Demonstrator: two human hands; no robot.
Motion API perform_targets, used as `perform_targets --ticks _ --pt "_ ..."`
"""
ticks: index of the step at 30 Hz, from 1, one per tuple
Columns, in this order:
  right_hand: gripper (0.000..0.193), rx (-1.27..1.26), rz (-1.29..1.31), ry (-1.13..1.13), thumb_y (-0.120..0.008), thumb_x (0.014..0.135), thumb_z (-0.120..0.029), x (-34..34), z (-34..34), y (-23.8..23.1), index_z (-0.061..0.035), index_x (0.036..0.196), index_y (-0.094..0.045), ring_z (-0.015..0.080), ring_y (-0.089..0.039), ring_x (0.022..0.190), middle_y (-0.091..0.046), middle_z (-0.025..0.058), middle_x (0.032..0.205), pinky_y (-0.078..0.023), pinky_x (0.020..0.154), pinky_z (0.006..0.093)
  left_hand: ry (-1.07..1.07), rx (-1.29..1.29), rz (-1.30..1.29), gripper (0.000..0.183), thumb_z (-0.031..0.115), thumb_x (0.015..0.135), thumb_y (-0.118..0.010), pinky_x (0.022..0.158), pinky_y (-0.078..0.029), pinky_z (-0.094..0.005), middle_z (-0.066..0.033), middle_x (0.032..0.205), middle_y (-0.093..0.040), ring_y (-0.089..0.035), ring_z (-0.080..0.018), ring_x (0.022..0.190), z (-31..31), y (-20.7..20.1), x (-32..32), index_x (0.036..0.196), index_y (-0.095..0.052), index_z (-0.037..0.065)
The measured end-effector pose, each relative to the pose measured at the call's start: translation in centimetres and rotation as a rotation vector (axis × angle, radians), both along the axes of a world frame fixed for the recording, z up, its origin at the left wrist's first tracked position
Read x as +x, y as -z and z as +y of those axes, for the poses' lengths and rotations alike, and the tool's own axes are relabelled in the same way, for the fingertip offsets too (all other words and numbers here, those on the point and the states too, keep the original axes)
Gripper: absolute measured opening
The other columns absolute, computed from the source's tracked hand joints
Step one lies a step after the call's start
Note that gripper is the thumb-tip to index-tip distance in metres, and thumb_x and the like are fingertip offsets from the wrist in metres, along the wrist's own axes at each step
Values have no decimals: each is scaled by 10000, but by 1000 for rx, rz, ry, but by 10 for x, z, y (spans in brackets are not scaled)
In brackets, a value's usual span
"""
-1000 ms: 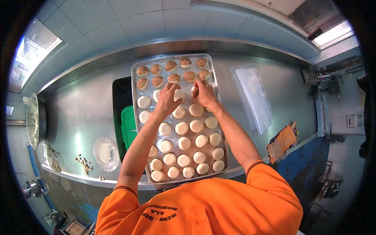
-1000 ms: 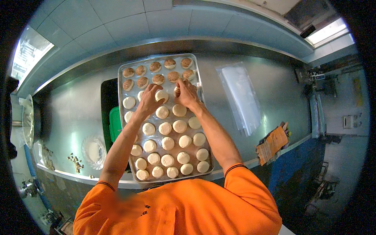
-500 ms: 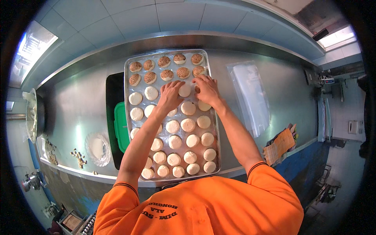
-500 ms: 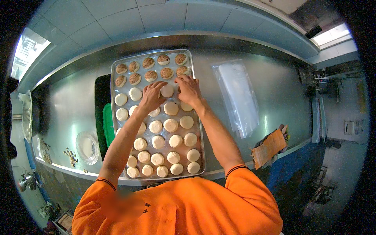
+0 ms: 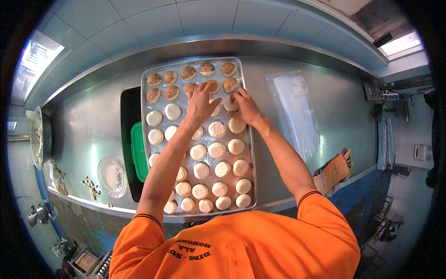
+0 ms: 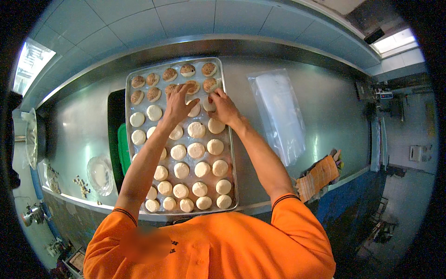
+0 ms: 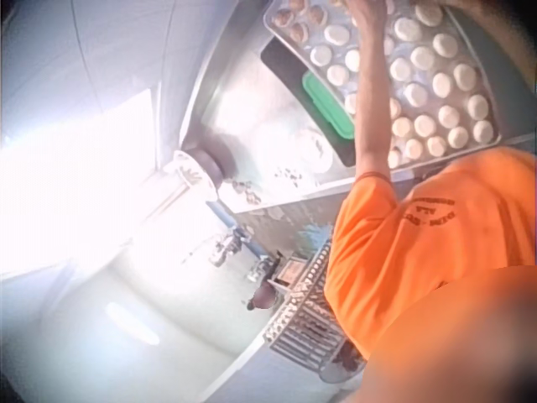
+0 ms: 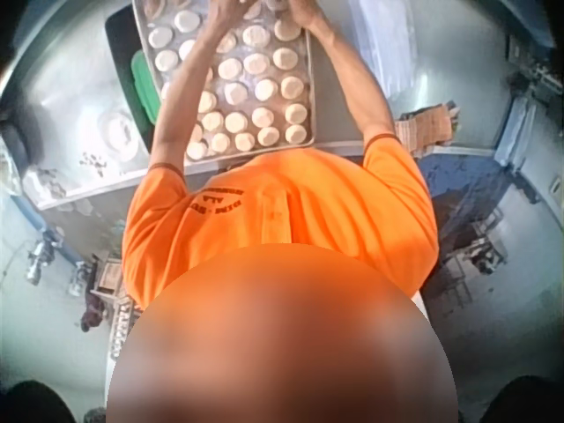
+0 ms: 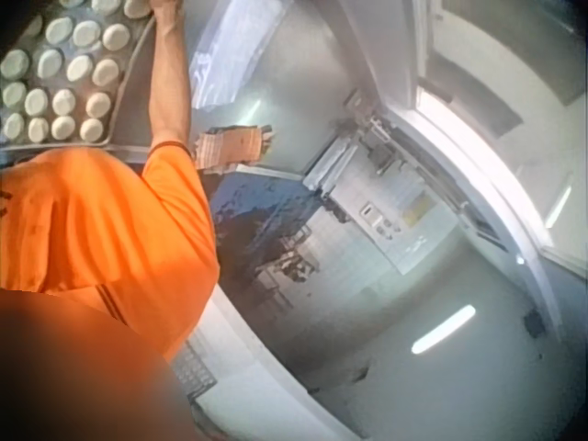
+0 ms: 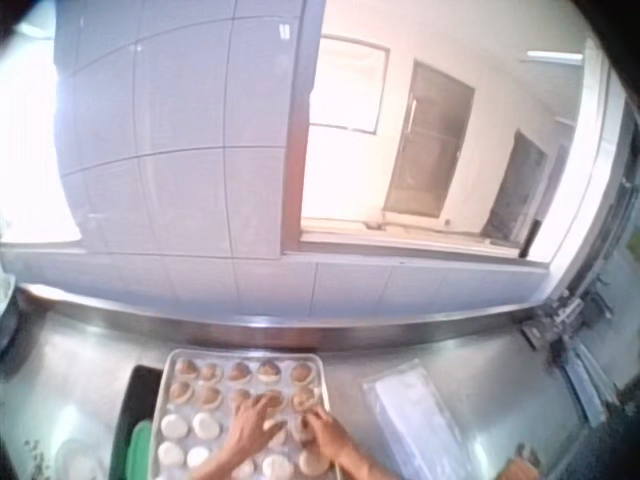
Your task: The person retrieves a tray of baked buns from a rack and places it on a stainless steel counter. They then repeatedly pick small white dough pieces, flatten them, and place them on top of the buns to assemble dim sum. Another person works alongside on a separate tray.
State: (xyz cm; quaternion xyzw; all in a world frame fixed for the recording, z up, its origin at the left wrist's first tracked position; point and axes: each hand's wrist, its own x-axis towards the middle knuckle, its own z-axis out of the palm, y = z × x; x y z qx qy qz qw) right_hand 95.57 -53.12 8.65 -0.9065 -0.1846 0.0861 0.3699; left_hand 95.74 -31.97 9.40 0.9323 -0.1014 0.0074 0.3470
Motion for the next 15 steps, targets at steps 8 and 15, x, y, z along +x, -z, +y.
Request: perform_targets --ticks 8,15 --pt "431 -187 -202 59 -800 737 -136 44 13 0 -93 1139 -650 350 -585 1147 -604 123 1209 -476 966 496 131 408 5 468 169 829 -719 989 -412 -521 -142 1274 -601 -585 -385 1144 -9 25 50 1285 -613 151" --pt "589 -493 -173 18 -837 695 -183 66 19 0 -109 1237 -618 359 -574 1173 -604 160 1242 -489 956 482 120 354 -34 381 110 771 -724 881 -488 -512 -198 1105 -629 -626 -404 1061 -8 24 55 1126 -587 93"
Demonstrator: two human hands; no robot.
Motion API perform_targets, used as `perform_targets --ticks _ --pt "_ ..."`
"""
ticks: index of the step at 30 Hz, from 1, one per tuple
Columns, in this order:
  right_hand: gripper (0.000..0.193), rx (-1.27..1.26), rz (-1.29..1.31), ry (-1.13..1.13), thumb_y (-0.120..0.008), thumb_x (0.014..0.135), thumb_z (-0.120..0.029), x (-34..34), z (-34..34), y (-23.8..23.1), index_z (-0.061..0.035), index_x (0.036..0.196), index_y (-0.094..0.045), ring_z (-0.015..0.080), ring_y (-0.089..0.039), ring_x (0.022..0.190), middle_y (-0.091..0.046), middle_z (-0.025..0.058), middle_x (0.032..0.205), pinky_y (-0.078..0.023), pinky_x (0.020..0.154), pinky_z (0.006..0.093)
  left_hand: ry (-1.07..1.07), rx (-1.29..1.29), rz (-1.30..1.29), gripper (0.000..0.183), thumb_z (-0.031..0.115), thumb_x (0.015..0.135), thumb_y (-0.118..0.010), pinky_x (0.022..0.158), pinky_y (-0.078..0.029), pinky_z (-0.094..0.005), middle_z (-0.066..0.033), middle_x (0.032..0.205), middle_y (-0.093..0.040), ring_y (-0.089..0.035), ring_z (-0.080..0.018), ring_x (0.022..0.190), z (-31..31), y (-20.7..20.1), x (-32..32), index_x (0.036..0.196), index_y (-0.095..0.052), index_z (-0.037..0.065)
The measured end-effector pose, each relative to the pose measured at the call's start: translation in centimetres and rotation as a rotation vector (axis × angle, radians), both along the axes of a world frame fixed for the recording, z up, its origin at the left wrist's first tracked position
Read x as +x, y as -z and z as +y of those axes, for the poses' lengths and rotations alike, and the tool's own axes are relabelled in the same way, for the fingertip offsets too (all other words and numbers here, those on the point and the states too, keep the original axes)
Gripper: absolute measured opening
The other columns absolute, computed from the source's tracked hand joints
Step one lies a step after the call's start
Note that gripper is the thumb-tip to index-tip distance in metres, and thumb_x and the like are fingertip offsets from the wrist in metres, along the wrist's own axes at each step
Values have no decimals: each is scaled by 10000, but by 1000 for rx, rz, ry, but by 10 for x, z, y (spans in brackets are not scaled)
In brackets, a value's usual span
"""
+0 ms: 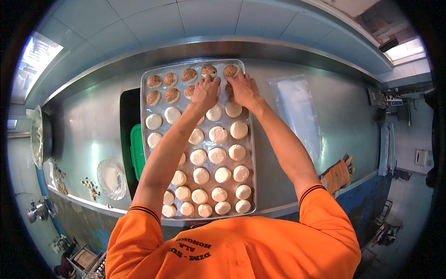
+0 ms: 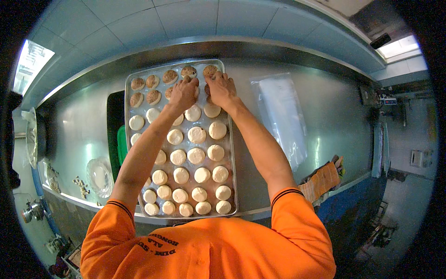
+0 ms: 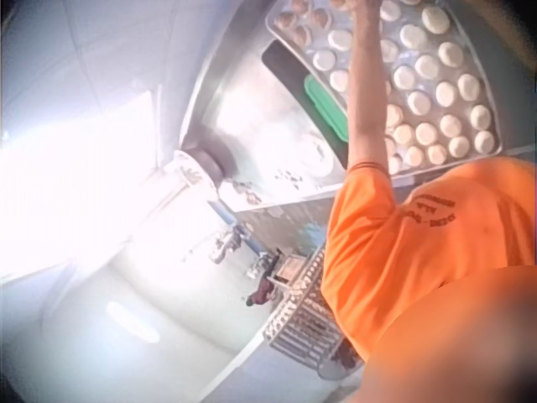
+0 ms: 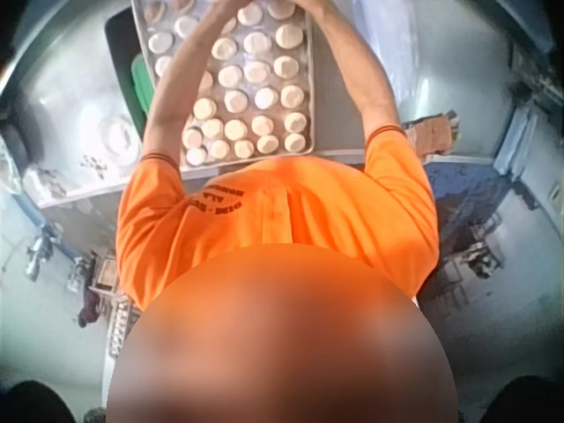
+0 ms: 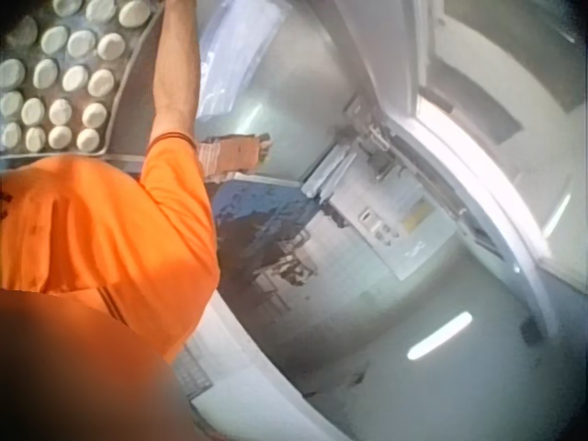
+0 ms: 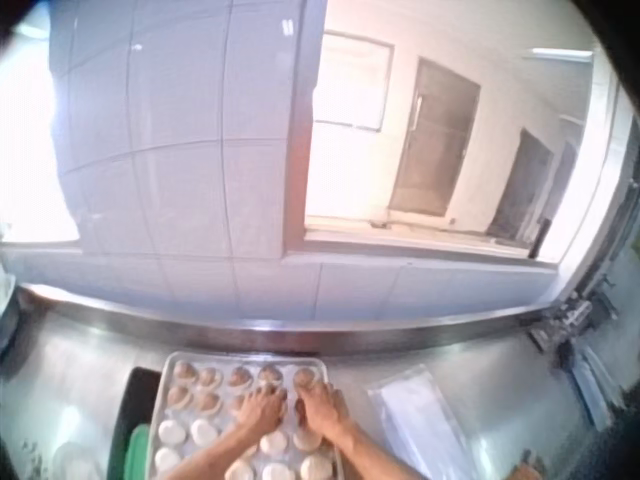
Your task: The person retrieves a tray of baked buns from a rack and places it on a stainless steel counter. They then repeatedly pick small white dough pieces, flatten them, and place them on top of the buns to assemble dim sum. Another person works alongside on a separate tray.
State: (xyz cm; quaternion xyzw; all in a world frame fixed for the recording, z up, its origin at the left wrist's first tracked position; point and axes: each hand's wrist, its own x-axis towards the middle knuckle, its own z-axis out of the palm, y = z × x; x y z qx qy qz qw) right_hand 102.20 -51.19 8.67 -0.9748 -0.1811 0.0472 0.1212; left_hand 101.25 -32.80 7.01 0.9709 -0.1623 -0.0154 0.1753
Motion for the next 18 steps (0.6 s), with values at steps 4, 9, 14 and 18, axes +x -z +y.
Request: perform_targets --ticks 4,9,14,18 --pt "692 106 52 -17 -857 640 -204 6 -15 -13 -116 1270 -584 378 -590 1139 -623 186 1179 -496 935 477 -101 -220 122 523 121 697 -803 866 -514 -494 -219 1065 -663 -637 -445 1045 10 -12 2 1142 -537 52" --pt "568 604 70 22 -821 630 -157 6 -20 3 -69 1151 -613 415 -568 1142 -643 164 1165 -482 960 501 -138 -503 107 625 144 700 -846 931 -509 -478 -240 1178 -635 -609 -456 1120 2 -10 -5 1223 -519 50" --pt "374 445 22 -20 -769 666 -108 -5 -18 7 -59 1007 -622 382 -604 1094 -662 140 1104 -493 925 485 35 -367 31 620 122 736 -825 983 -471 -479 -194 1269 -583 -591 -405 1169 0 -6 -17 1271 -516 74" --pt "350 447 -111 -17 -736 690 -75 -10 -4 -12 -53 1023 -629 383 -620 1091 -672 139 1094 -484 947 465 41 -406 -35 559 160 753 -817 1005 -435 -495 -171 1239 -601 -589 -350 1188 21 -20 -22 1250 -572 87"
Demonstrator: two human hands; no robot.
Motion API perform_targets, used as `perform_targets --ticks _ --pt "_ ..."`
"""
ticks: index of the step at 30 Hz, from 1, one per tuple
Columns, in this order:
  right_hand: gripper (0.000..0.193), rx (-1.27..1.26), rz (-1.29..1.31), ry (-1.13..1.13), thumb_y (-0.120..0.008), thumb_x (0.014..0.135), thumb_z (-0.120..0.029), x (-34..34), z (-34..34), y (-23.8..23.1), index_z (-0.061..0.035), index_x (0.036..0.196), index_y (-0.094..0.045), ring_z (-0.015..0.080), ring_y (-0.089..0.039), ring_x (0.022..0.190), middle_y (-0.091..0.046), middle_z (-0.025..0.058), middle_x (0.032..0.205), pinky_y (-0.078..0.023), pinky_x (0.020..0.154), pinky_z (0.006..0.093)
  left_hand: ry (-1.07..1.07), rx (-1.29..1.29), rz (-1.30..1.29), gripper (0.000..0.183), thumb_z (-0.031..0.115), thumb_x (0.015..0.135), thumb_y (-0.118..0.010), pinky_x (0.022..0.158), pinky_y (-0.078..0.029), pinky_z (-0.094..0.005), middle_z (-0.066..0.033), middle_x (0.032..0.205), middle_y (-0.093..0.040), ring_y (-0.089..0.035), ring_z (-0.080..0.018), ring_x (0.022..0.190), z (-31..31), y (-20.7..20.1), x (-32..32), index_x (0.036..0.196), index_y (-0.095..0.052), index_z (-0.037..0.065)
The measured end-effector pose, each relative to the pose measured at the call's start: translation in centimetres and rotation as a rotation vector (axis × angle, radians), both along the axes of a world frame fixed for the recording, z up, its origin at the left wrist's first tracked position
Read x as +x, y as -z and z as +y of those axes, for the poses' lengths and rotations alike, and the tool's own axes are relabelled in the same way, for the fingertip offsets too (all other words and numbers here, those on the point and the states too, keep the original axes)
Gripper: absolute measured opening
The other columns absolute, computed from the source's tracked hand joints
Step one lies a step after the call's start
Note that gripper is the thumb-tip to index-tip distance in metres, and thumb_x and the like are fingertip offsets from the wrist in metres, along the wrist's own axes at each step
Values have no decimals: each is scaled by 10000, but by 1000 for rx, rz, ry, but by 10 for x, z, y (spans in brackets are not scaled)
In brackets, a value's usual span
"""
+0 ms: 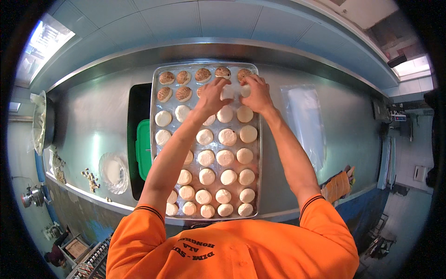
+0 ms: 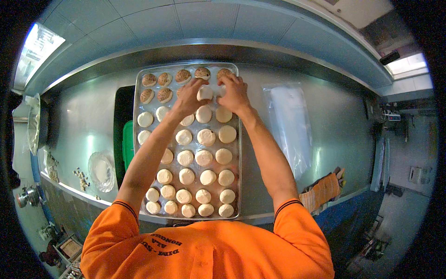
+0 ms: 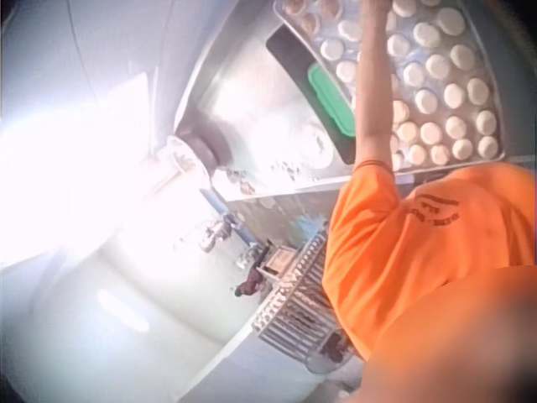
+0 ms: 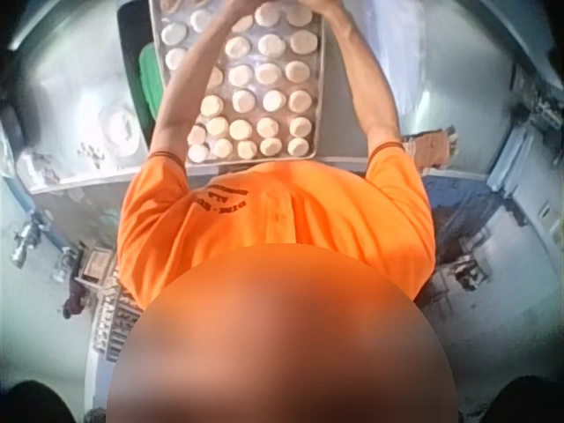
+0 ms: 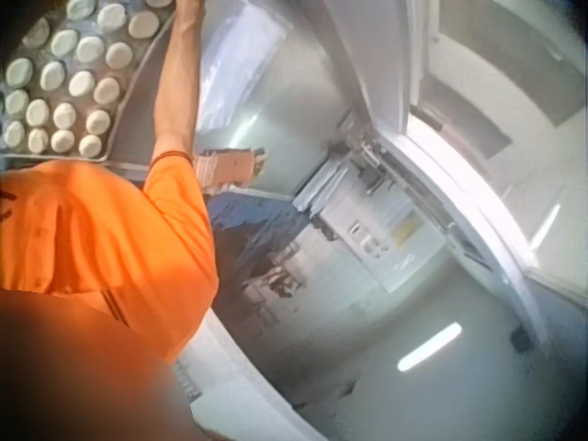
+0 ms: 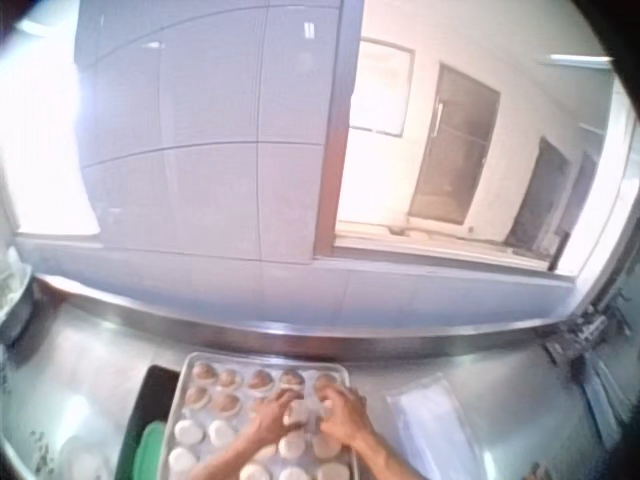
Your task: The person retrieves a tray of baked buns from a rack and places it on a stainless steel counter. They then repeatedly pick small white dough pieces, flatten them, and place them on top of the buns to assemble dim sum. Another person works alongside on a separate tray.
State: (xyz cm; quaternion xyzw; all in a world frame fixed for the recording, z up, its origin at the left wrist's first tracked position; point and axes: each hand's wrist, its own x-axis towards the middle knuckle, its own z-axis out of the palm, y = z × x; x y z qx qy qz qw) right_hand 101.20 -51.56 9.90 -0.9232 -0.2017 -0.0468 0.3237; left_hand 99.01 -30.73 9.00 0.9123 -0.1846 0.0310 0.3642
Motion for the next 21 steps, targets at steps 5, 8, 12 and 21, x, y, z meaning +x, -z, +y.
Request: perform_targets --ticks 5,8,12,21 --pt "406 112 120 -254 -745 706 -69 11 75 10 -69 1105 -672 357 -620 1087 -665 122 1165 -479 980 430 -388 434 62 429 203 834 -753 966 -446 -502 -161 1184 -634 -610 -359 1126 67 -8 -11 1234 -627 113" --pt "443 -171 86 -317 -755 758 -96 7 101 23 -85 1189 -653 359 -608 1116 -621 159 1220 -474 1003 435 -403 520 117 385 241 873 -710 964 -444 -525 -164 1243 -609 -599 -381 1122 75 9 -15 1235 -650 124" --pt "484 -389 109 -264 -758 770 -92 -2 111 16 -106 1233 -618 379 -589 1141 -568 165 1251 -472 993 456 -340 568 99 376 252 856 -703 969 -438 -549 -207 1233 -572 -582 -398 1135 79 17 -18 1213 -660 145" --pt "511 -16 328 -124 -826 669 -185 3 114 7 -110 1088 -545 321 -600 1121 -659 100 1073 -427 922 501 -341 -17 198 568 120 666 -853 910 -490 -506 -191 1167 -584 -595 -405 1103 100 8 -12 1139 -542 80"
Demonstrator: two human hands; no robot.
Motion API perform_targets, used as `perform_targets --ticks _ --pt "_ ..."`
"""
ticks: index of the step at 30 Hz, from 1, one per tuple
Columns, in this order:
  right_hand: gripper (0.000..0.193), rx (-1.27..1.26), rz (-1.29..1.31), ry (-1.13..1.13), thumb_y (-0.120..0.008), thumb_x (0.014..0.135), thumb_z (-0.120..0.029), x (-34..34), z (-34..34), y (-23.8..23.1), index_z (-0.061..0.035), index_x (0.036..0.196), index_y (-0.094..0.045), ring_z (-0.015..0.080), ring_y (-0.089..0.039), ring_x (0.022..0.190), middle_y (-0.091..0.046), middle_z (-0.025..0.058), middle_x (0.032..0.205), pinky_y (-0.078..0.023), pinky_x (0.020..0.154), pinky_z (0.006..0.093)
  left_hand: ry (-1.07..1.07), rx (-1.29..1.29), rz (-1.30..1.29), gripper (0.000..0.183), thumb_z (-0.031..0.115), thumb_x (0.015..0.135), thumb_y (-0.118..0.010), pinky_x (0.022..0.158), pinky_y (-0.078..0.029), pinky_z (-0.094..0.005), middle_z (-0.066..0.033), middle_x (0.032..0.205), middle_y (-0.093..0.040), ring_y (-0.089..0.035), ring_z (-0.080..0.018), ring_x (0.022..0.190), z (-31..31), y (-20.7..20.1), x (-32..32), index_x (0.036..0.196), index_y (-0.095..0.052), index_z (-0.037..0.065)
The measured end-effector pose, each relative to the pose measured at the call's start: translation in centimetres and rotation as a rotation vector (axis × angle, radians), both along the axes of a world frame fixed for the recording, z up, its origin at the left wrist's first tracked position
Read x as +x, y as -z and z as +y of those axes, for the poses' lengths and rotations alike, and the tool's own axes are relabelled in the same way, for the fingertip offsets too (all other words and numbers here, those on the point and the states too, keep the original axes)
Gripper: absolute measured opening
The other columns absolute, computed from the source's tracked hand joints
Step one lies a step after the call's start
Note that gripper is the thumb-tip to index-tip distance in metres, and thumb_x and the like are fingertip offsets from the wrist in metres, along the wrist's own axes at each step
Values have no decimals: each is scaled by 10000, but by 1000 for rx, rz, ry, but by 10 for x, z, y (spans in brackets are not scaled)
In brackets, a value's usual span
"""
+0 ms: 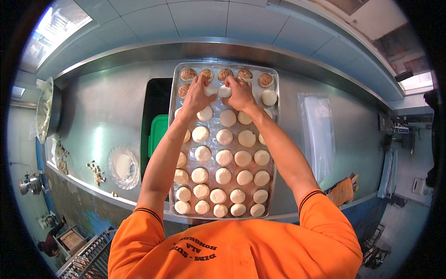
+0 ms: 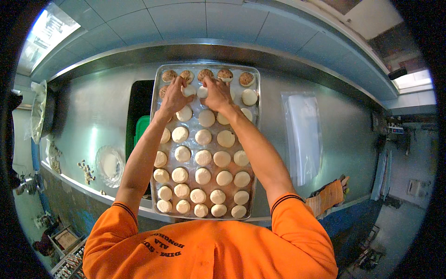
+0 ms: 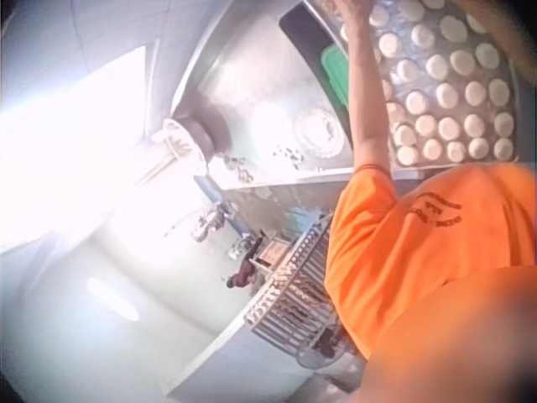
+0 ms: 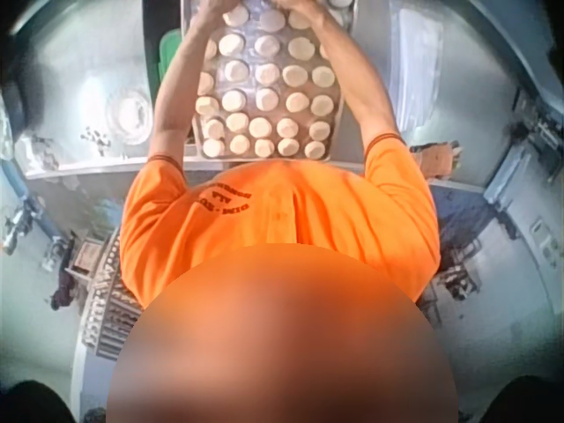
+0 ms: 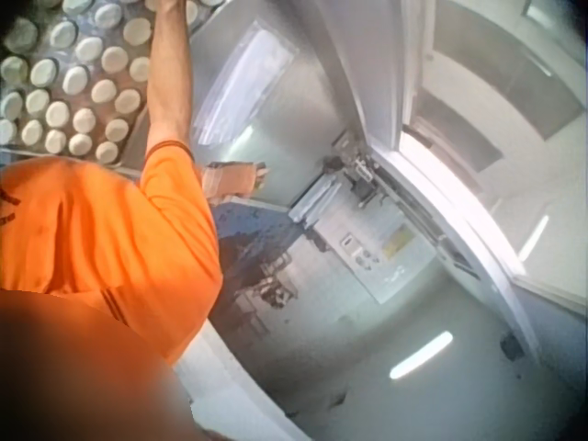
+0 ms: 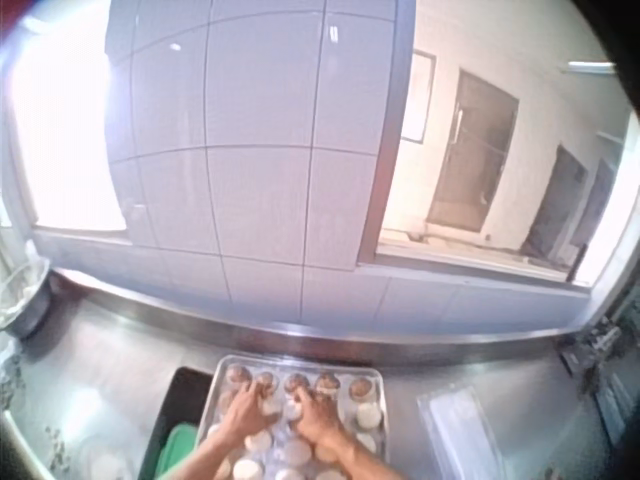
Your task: The person retrieves a tray of baked buns from a rack and places it on a stainless steel counter. They then repeatedly pick small white dough pieces, flatten them, and place them on top of the buns to assemble dim sum. Another person works alongside on a separate tray.
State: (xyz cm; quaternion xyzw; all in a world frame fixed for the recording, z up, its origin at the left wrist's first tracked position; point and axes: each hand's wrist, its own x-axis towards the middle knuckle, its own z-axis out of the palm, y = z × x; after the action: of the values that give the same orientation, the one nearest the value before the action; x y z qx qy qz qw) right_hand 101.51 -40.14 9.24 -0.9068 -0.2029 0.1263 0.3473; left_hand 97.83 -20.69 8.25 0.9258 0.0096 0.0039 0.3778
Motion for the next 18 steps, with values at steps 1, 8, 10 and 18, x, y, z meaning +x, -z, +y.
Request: perform_targets --ticks 1,8,10,18 --pt "512 -51 -75 -6 -828 663 -195 -2 -2 3 -115 1082 -544 311 -601 1117 -667 85 1040 -412 911 497 46 20 6 563 123 672 -855 909 -490 -506 -188 1163 -590 -596 -406 1110 -1 2 0 1130 -532 75" --pt "464 -86 -166 25 -817 676 -229 6 -12 8 -107 1058 -585 313 -596 1089 -671 76 1036 -383 909 497 99 105 -173 510 180 744 -831 956 -445 -497 -165 1154 -625 -595 -393 1142 6 -1 -3 1191 -602 97" --pt "436 8 -164 -10 -796 712 -218 23 1 10 -97 1090 -614 325 -584 1120 -669 87 1075 -405 942 514 31 171 -128 469 210 772 -802 973 -430 -478 -149 1176 -630 -605 -365 1127 20 -6 -1 1200 -642 107" --pt "578 -254 -328 -168 -802 720 -210 49 69 36 -79 1261 -642 386 -580 1126 -585 197 1175 -466 993 439 161 570 59 549 239 749 -824 943 -467 -486 -143 1230 -601 -583 -359 1166 44 11 -3 1259 -642 154"
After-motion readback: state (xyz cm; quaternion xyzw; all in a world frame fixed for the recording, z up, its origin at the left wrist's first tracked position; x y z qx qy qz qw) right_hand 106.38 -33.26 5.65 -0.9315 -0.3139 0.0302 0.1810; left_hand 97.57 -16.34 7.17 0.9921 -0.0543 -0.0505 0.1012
